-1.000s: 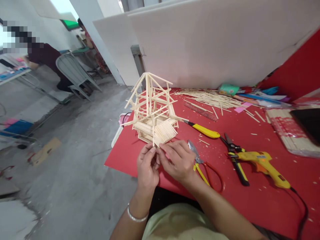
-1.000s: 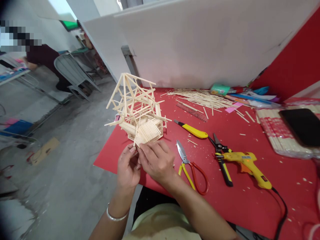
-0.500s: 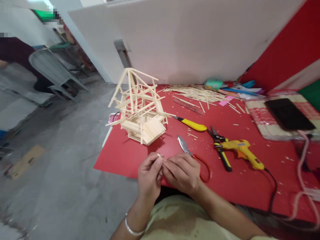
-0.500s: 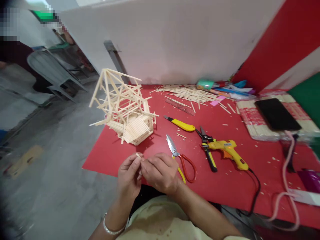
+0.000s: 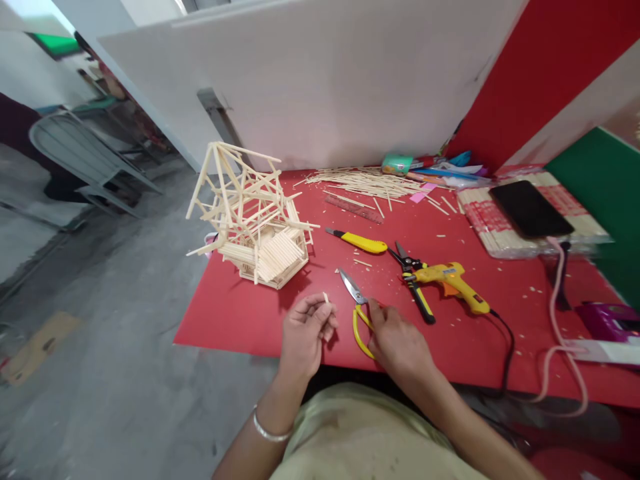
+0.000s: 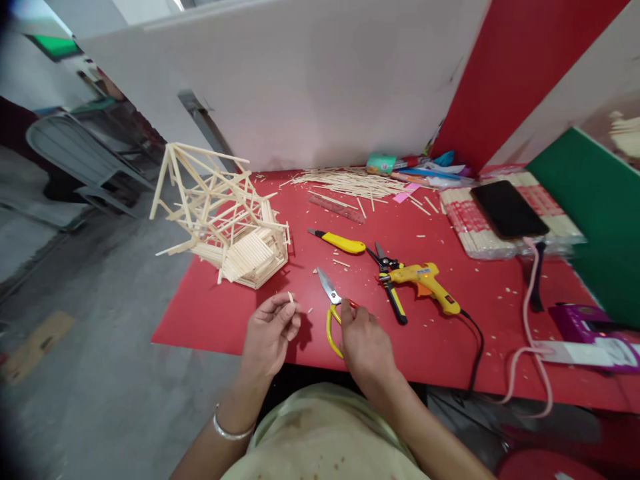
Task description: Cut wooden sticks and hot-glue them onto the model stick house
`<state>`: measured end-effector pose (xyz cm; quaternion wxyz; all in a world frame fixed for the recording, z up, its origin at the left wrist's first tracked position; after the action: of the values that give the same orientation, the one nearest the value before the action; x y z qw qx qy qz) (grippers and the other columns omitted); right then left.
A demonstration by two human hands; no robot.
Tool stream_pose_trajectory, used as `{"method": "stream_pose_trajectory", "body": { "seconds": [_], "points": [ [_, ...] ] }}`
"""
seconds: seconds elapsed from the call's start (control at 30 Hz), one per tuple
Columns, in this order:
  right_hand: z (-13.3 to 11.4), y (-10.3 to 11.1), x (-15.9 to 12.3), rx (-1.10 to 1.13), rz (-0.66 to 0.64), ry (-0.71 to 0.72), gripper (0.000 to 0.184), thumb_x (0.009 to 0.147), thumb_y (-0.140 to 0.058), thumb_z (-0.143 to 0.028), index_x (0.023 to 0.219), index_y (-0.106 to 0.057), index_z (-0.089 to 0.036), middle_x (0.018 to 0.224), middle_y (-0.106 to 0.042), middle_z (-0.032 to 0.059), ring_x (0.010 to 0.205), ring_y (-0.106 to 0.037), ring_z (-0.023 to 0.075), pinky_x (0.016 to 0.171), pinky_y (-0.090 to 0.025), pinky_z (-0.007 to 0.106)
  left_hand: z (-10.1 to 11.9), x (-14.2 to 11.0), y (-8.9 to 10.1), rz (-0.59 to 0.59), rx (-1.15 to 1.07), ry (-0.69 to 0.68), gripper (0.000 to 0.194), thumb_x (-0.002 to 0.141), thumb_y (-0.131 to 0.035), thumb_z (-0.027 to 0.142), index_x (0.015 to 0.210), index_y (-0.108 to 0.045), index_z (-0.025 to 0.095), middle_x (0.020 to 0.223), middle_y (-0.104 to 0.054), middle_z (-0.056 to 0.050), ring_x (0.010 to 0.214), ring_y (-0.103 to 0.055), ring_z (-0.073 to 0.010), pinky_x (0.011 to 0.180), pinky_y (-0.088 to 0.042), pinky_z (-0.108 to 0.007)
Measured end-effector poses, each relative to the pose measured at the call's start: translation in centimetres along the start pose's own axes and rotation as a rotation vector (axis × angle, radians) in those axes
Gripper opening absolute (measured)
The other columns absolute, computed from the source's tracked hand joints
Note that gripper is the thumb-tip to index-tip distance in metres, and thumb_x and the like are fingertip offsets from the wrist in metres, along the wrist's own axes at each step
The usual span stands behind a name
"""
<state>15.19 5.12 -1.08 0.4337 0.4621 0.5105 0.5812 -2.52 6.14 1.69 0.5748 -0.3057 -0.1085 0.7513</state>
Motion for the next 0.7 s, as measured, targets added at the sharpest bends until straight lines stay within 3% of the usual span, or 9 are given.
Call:
{"method": "stream_pose_trajectory", "body": {
  "seconds": [0.13,0.3,0.37,0.5,0.7],
  "points": [
    [1.9,0.5,0.7,0.109,-0.026,-0.041,0.056,0.080,-0.062,-0.015,0.135,-0.055,-0.011,0.091,-0.070,0.0132,0.083,-0.066,0.0266,0.065,-0.048,0.031,0.2,-0.2,0.4,-0.004,0.029,-0.035,0.026,0.067,-0.086,0.023,0.086,-0.071,0.015,0.073,-0.073,-0.005,0.055,-0.063,-0.0104,0.042,-0.039,-0.015],
    [2.5,2.4,0.1,0.630,0.101,0.030,0.075,0.076,-0.071,-0.046,0.140,-0.045,-0.014,0.106,-0.067,0.0121,0.089,-0.062,0.0250,0.076,-0.051,0.035,-0.3,0.0,-0.2,-0.043,0.071,-0.072,0.024,0.072,-0.083,0.027,0.088,-0.070,0.015,0.074,-0.072,-0.004,0.054,-0.061,-0.0093,0.044,-0.041,-0.016],
    [1.8,3.2,-0.2,0.763,0.127,0.021,0.067,0.075,-0.072,-0.048,0.130,-0.051,-0.015,0.107,-0.065,0.0121,0.091,-0.061,0.0251,0.077,-0.051,0.035,-0.5,0.0,-0.8,-0.058,0.120,-0.102,0.022,0.075,-0.081,0.028,0.088,-0.070,0.015,0.074,-0.071,-0.003,0.055,-0.060,-0.0088,0.047,-0.043,-0.017],
    [0.0,4.5,-0.1,0.770,0.120,0.028,0.045,0.082,-0.067,-0.043,0.119,-0.056,-0.019,0.103,-0.063,0.0099,0.094,-0.060,0.0253,0.079,-0.050,0.035,-0.7,-0.3,-1.6,-0.076,0.268,-0.177,0.015,0.081,-0.075,0.029,0.087,-0.069,0.016,0.067,-0.067,0.000,0.057,-0.059,-0.0093,0.051,-0.045,-0.018],
    [-1.0,4.1,0.5,0.649,0.056,0.041,0.055,0.086,-0.066,-0.041,0.135,-0.050,-0.023,0.105,-0.061,0.0090,0.095,-0.062,0.0257,0.071,-0.049,0.032,-0.5,-0.8,-1.3,-0.076,0.462,-0.273,0.014,0.087,-0.068,0.030,0.087,-0.072,0.017,0.072,-0.070,-0.002,0.062,-0.062,-0.0132,0.055,-0.048,-0.022]
  ]
}}
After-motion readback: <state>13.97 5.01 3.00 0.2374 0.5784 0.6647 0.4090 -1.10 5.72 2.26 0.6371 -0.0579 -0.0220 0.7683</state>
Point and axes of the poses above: each hand's wrist, its own x-axis towards the middle knuckle, its own y-axis out of the back of the hand, z = x × y, the point moved 5 cm from there along x, towards the middle knuckle
